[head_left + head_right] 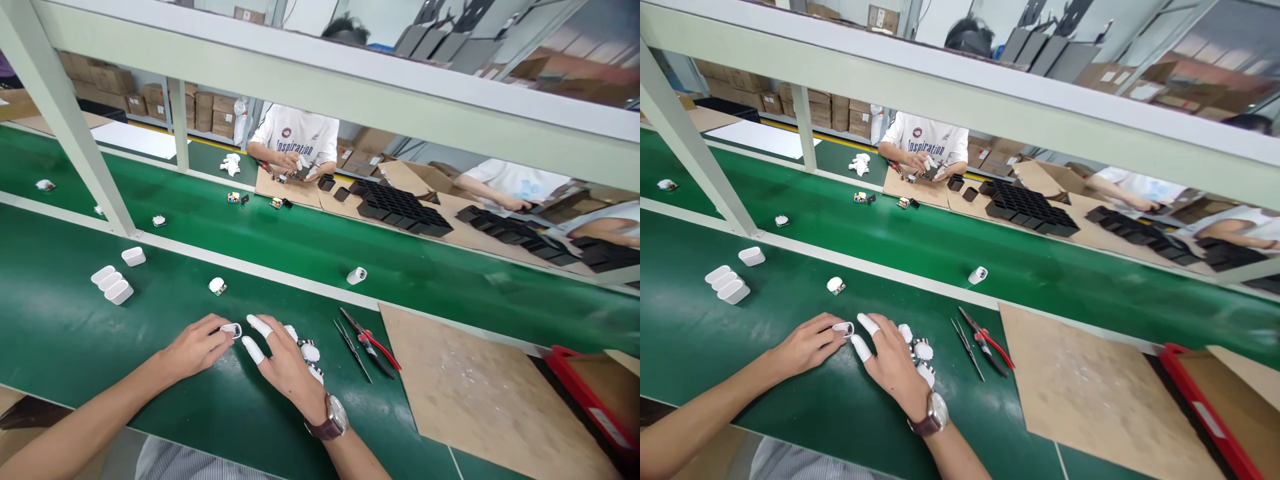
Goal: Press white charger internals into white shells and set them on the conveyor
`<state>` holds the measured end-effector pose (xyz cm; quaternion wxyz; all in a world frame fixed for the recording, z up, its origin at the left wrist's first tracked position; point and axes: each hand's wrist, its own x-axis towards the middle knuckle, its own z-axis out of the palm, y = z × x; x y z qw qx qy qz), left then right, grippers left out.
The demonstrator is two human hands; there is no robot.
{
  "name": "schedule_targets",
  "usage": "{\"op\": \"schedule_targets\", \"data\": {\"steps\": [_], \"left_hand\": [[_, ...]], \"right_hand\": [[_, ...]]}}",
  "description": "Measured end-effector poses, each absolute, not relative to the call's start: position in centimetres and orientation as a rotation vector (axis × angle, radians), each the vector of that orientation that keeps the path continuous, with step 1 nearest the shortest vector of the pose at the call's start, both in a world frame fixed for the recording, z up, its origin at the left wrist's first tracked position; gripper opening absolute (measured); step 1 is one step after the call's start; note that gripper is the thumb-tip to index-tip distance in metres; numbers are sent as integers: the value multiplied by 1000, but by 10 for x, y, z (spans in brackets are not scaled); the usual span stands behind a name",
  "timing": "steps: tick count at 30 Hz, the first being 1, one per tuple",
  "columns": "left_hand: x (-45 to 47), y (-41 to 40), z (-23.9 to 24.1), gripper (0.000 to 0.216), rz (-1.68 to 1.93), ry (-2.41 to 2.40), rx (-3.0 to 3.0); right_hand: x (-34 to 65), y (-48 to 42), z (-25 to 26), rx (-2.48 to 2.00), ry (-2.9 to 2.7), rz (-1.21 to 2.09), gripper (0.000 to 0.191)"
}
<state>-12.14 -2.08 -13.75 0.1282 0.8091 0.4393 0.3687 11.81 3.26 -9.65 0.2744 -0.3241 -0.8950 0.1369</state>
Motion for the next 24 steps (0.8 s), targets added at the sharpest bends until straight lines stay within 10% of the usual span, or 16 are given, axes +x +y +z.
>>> {"op": "schedule_targets", "data": {"steps": [13,24], "left_hand": [[-113,13,-110,33,1133,1114,875],[-177,203,-88,10,995,1918,1840]], "right_hand": [[148,22,-102,-840,-2308,237,36],[155,27,-97,-736,-2433,91,25]]}}
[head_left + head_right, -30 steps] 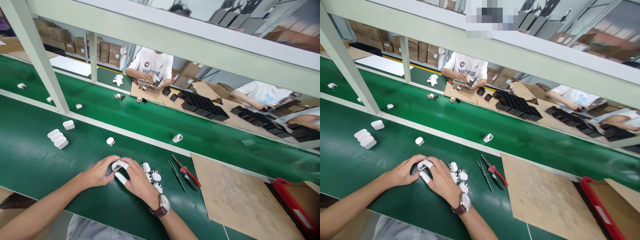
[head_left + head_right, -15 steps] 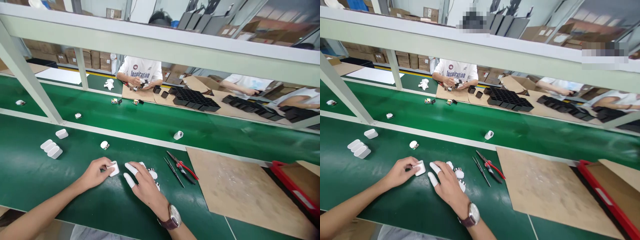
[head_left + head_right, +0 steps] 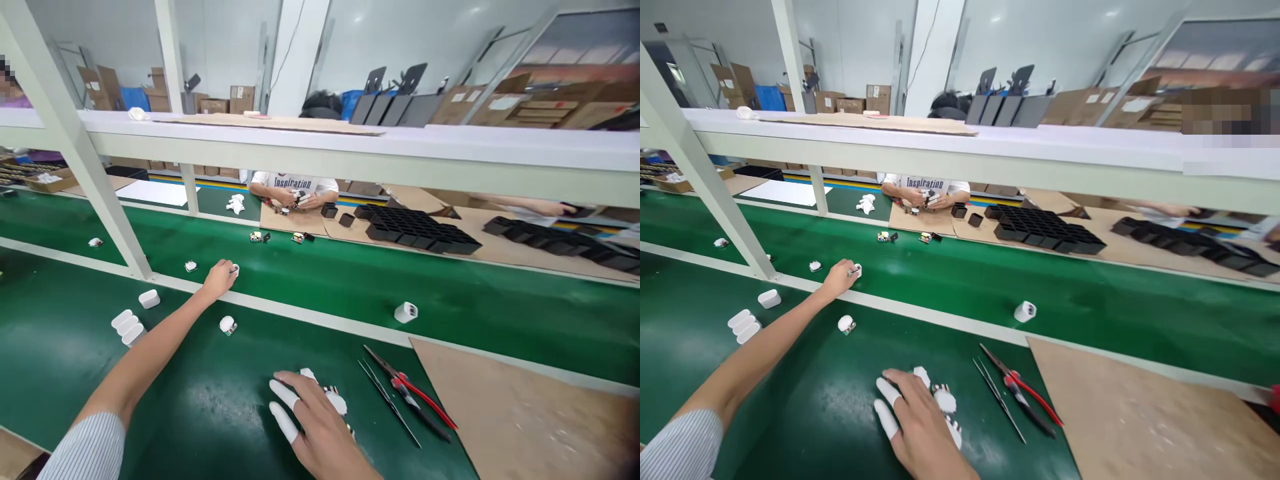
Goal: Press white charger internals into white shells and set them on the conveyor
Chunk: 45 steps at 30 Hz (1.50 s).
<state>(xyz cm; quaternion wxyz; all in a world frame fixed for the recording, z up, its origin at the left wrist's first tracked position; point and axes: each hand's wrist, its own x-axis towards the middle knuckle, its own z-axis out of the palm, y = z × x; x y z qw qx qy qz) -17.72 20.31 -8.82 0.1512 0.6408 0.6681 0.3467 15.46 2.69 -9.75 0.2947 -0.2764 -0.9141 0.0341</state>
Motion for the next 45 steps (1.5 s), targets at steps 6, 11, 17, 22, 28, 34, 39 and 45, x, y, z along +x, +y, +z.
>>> {"op": "schedule_targets", "data": {"steps": [6,11,17,22,28,34,39,45], "left_hand": [[-239,211,-86,50,786,2103,1928],[-266,196,-86,28,657,2224,1911],[-205,141,-88,49,684,2122,2136],[-173,72,-108,53,583,2025,2227],[-233,40,-91,59,586,2075,2293],[-321,47,-64,44,127,2519,2037],[-278,33,-64,35,564,2224,2178],[-167,3,-94,28,881,1452,2402]], "right_hand": [[170,45,-92,-777,-2518,76,29],[123,77,-78,-763,-2634,139,28],[24,120,-96,-771,-2764,100,33],[21,116,-119,-806,-2756,65,9],[94,89,-121,-883,-2712,155,54],[115,84,-116,-669,-2657,415,38],[107,66,-121,-914,-2563,409,49],[117,43,-120,-922,-2779,219,52]]}}
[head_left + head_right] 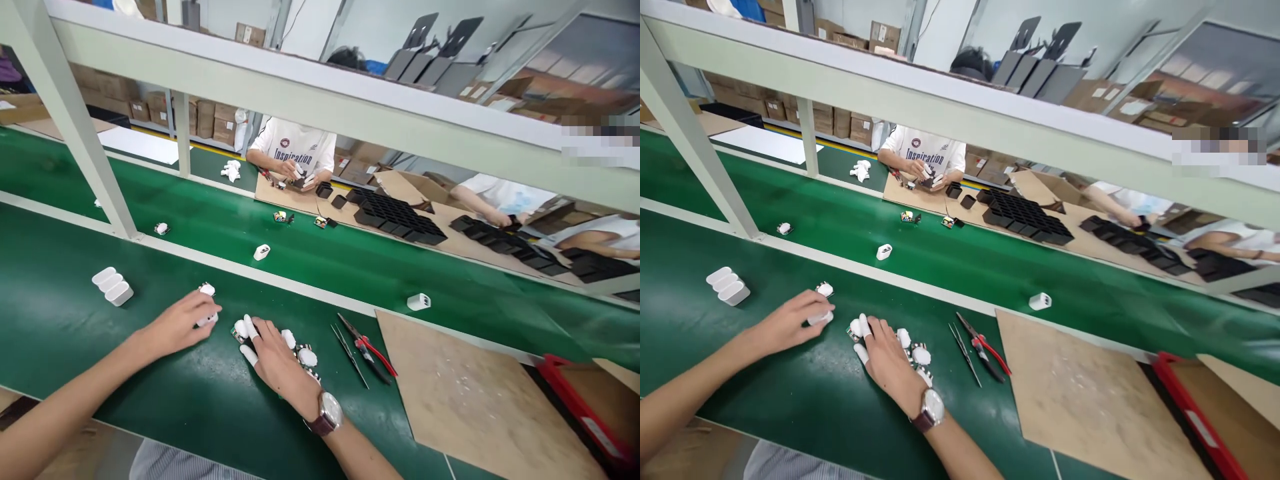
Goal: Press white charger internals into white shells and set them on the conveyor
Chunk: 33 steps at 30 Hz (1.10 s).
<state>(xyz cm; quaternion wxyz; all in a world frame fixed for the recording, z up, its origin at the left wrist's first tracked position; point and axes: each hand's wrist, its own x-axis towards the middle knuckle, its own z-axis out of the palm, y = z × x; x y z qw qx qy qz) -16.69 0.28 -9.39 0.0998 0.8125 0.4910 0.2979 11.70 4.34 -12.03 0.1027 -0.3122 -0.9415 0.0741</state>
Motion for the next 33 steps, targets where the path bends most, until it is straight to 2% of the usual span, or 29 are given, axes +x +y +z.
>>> {"op": "schedule_targets", "data": {"steps": [4,7,12,14,16,18,20,26,30,33], "left_hand": [[-144,1,-123,27,906,1383,2421],[-143,3,-136,31,963,1380,2381],[-144,-2,-142,43,929,1388,2301],[-146,-7,-143,47,924,1381,2261],[-148,-10,-143,52,907,1372,2232],[-151,-13,-140,59,875,1374,2193],[-154,-14,-134,69,851,1399,2135],[-162,-14,-122,84,795,1438,1982],[-161,-16,-126,81,727,1420,1925],[-158,-17,-133,76,713,1418,1908]], "right_hand": [[119,45,-124,-850,-2916,56,33],[117,49,-125,-790,-2956,-11,29],[116,58,-122,-750,-2909,187,27],[116,59,-121,-800,-2839,341,32],[117,58,-121,-889,-2759,451,49],[118,57,-120,-938,-2711,483,66],[118,56,-118,-870,-2705,474,71],[114,60,-122,-644,-2656,437,50],[112,59,-126,-719,-2580,416,40],[111,52,-119,-812,-2484,365,39]]}}
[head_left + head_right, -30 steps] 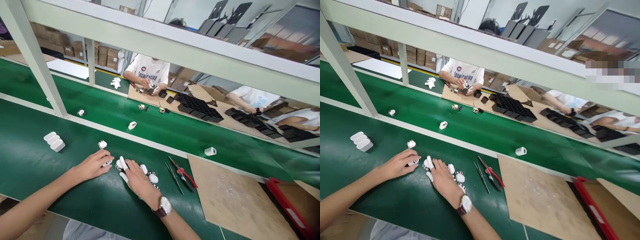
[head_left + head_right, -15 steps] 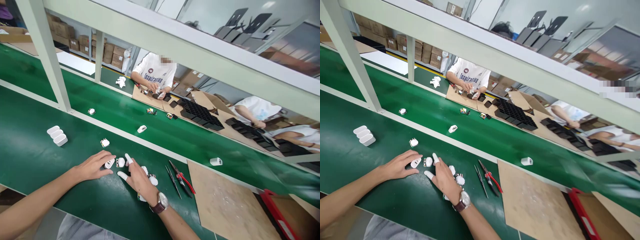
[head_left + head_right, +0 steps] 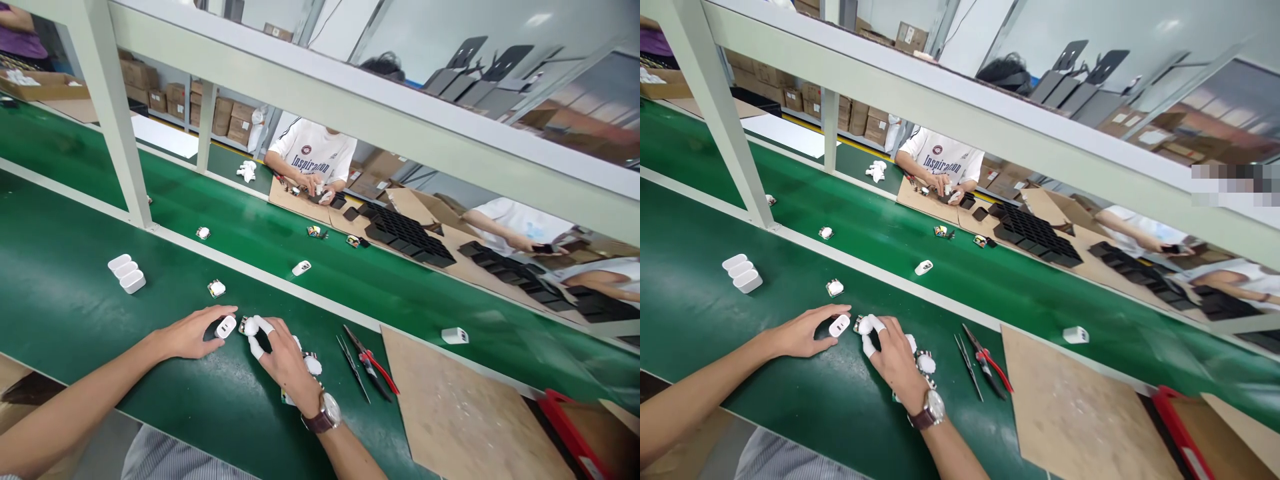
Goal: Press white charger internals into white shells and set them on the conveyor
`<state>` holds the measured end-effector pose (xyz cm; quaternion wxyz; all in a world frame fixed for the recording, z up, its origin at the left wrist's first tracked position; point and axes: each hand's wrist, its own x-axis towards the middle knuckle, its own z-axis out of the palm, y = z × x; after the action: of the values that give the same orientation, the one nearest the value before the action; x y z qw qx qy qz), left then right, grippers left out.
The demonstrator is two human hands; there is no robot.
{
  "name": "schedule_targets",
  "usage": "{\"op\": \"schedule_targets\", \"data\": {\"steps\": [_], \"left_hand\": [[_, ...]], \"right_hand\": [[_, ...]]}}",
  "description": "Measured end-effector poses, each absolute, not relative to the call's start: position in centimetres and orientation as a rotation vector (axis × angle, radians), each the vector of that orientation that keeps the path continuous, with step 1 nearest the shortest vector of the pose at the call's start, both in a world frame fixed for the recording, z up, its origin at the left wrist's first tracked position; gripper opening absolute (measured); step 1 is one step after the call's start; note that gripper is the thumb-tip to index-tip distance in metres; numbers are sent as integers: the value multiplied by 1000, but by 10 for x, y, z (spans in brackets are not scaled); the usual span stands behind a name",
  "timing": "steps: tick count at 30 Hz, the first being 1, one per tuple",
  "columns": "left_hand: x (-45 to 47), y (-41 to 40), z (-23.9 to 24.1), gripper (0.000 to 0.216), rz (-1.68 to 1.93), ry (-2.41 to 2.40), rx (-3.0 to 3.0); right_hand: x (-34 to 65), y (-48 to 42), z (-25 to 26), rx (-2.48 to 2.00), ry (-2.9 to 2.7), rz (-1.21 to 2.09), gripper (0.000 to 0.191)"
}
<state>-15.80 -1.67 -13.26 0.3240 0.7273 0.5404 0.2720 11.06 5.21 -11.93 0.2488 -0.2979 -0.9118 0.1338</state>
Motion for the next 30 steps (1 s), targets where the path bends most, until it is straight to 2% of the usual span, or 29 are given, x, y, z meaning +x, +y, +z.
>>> {"op": "schedule_targets", "data": {"steps": [4,8,21,30], "left_hand": [[-153,-16,-139,73,757,1397,1911],[-147,-17,-143,69,864,1341,1995],[-146,-18,-139,71,875,1386,2083],[-146,-18,-147,66,875,1346,2083]], "right_hand": [[109,38,-98,-765,-2471,327,43],[108,31,-83,-681,-2615,237,37],[108,35,-86,-621,-2714,233,15],[100,32,-85,-643,-2775,167,13]]}}
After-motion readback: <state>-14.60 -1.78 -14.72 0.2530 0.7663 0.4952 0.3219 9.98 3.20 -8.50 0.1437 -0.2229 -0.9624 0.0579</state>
